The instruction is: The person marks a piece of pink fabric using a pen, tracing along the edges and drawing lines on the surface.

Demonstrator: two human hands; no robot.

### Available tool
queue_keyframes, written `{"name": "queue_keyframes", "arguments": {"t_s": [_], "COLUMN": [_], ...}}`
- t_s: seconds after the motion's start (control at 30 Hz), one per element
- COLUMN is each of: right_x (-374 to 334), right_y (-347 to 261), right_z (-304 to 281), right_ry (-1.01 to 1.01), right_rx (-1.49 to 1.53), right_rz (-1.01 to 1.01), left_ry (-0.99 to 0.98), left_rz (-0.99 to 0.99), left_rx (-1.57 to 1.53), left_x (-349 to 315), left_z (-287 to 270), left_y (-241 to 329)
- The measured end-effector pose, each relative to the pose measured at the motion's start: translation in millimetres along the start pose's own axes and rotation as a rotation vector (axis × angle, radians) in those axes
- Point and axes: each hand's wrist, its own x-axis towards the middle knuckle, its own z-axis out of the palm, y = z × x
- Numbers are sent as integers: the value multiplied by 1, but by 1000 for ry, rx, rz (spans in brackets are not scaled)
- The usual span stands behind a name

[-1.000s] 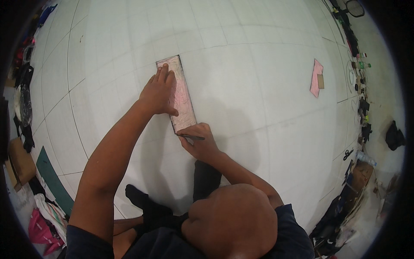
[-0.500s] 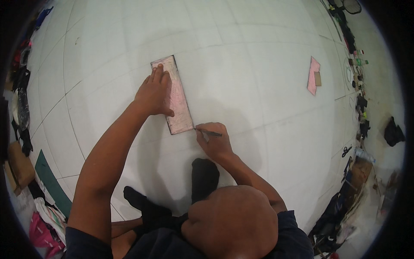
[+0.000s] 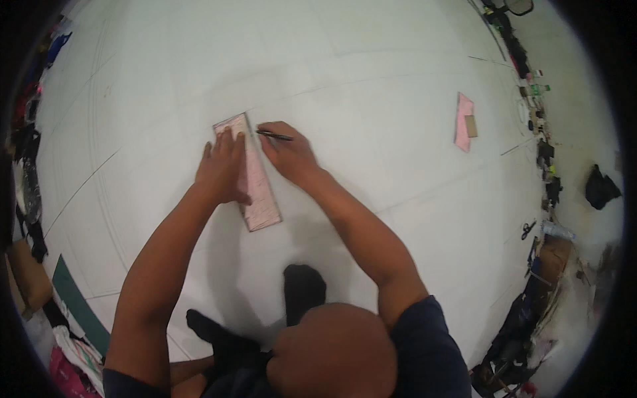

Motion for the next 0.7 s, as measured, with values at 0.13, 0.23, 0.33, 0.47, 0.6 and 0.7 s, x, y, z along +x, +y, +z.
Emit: {"name": "queue_keyframes", "arguments": {"t_s": [0.13, 0.23, 0.33, 0.47, 0.6, 0.7], "right_x": [31, 42, 47, 45, 37, 6], "right_y": [5, -4, 7, 6, 8, -1], "right_z": [17, 23, 26, 27, 16, 1], "right_ry": [10, 18, 82, 2, -83, -230], "right_rx": [35, 69, 29, -105, -295, -309], "right_rz": [62, 109, 10, -41, -277, -382], "left_ry": [-21, 7, 50, 19, 0, 13], "left_rz": [-18, -25, -23, -21, -25, -34], "left_rx": [35, 36, 30, 23, 52, 30], "left_x": [3, -2, 2, 1, 2, 0], "left_z": [2, 2, 2, 2, -1, 2], "left_y": [2, -3, -1, 0, 4, 1]}}
